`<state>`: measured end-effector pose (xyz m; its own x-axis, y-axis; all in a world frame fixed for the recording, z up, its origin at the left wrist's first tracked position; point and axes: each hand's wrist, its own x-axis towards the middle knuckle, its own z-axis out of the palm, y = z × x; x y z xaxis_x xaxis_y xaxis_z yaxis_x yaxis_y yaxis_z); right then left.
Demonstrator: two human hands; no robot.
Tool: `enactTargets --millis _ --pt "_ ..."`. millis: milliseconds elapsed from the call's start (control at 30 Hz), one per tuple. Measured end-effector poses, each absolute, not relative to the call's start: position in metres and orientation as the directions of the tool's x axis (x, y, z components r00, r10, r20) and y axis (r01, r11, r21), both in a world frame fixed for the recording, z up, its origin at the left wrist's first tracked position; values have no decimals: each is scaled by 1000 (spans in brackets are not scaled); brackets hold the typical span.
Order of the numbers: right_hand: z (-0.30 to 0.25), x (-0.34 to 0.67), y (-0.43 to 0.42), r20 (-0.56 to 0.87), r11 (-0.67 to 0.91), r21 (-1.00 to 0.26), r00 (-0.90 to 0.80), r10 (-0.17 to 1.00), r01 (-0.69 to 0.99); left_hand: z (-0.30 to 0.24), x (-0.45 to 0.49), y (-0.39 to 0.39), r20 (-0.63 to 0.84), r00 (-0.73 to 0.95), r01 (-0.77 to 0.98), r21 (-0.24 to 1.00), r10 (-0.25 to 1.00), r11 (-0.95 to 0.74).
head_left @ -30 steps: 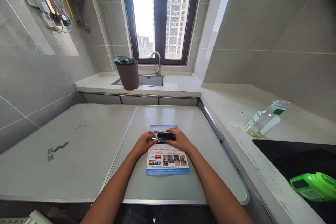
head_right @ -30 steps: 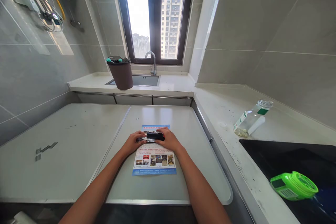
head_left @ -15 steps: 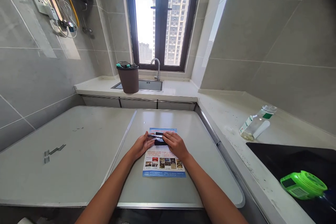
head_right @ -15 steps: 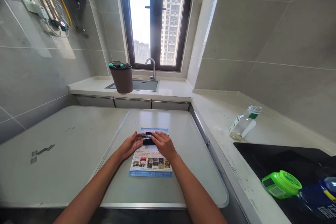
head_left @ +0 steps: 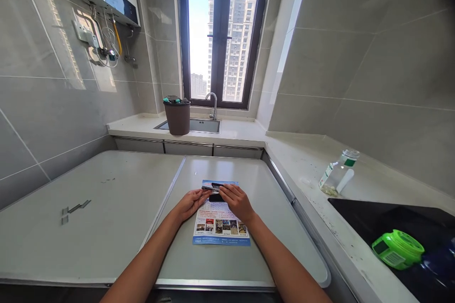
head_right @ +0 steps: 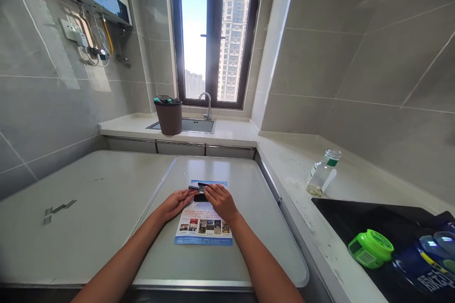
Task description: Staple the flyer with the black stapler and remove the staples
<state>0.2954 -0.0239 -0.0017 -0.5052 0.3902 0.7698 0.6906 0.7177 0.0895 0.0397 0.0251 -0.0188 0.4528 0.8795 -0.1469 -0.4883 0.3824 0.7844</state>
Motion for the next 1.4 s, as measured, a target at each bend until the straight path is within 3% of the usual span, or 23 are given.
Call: enactTargets --millis 133,200,300,533,700,1233,1300,1400 --pt "1 306 -20 701 581 -463 -124 703 670 -19 38 30 -115 334 -495 823 936 278" --pt "2 315 -19 642 508 -571 -34 766 645 -19 37 31 -80 264 -492 846 961 206" --pt "3 325 -19 549 471 -639 -69 833 608 -19 38 31 -28 213 -457 881 977 125" --pt "5 309 -29 347 452 -708 -290 892 543 -13 39 26 96 162 -386 922 982 -26" --pt "4 307 -29 255 435 -741 -384 887 513 -7 38 20 94 188 -356 934 978 -21" --pt "17 321 -32 128 413 -762 -510 851 499 2 49 10 180 293 -276 956 939 -97" --pt "22 322 -32 165 430 -763 -498 851 482 3 49 8 193 308 -218 967 931 -129" --pt "31 316 -32 396 506 -722 -318 861 471 4 51 4 209 326 -123 976 922 -178"
